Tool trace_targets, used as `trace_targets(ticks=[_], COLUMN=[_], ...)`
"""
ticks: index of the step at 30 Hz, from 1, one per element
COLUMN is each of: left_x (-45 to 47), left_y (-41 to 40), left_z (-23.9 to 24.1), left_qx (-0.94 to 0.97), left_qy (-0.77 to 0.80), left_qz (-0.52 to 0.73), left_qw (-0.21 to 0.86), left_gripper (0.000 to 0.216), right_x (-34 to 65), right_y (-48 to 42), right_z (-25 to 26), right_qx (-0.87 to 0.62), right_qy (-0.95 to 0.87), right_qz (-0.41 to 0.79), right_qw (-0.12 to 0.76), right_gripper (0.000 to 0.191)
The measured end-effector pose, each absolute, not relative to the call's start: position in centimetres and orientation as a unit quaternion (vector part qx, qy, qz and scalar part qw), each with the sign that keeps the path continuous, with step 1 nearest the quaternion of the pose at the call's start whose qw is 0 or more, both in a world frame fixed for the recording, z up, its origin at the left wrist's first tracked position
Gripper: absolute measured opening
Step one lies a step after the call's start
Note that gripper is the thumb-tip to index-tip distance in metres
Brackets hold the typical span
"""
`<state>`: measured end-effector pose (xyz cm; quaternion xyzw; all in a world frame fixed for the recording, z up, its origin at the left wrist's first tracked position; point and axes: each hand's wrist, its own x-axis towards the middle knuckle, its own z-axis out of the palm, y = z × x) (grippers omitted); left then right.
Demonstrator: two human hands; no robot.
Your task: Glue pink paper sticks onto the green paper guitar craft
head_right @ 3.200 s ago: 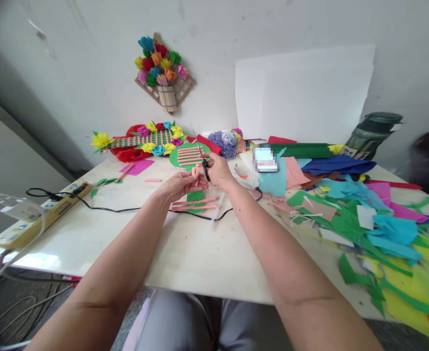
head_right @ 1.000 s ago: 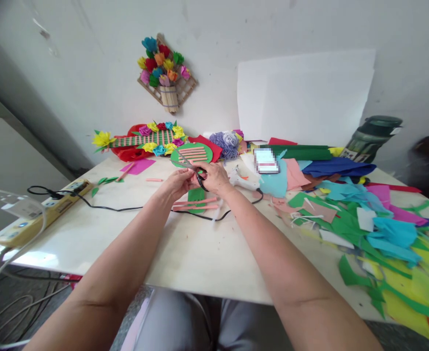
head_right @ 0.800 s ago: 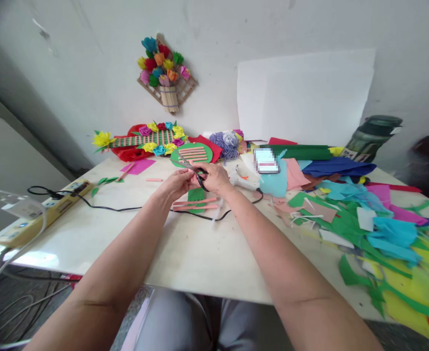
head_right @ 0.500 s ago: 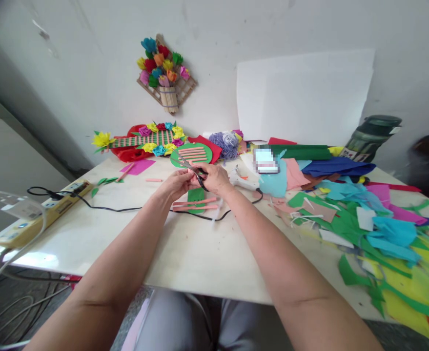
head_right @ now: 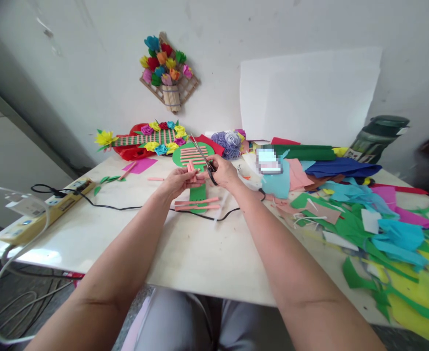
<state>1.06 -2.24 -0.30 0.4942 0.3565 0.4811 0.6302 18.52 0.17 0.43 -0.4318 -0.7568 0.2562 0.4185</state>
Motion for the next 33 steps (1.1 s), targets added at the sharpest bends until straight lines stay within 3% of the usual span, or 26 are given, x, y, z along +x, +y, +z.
trace_targets(ticks=[3, 12, 21, 33], left_x=[1.0, 0.7, 0.4, 0.5], left_y=[-2.3, -2.4, -2.3, -2.4], left_z=[-0.2, -0.1, -0.4, -0.3], left_qx=[0.509, 0.555, 0.554, 0.537], left_qy=[0.367, 0.377, 0.381, 0.381], left_qz=[0.469, 0.425, 0.402, 0.411], left_qw=[0.622, 0.609, 0.622, 0.630], left_gripper=[0.015, 0.018, 0.017, 0.015], right_x=[19.0, 20.7, 21.8, 22.2], right_y=[0.2, -0.3, -0.7, -1.4], right_z=[0.7, 2.2, 3.3, 4.3], right_qx=[-0.419, -0.418, -0.445, -0.427], right_qy=[-0.739, -0.749, -0.774, -0.799], right_qz=[0.314, 0.428, 0.405, 0.392], right_qw=[0.423, 0.286, 0.197, 0.156], right_gripper=[0.051, 0.045, 0.050, 0.049])
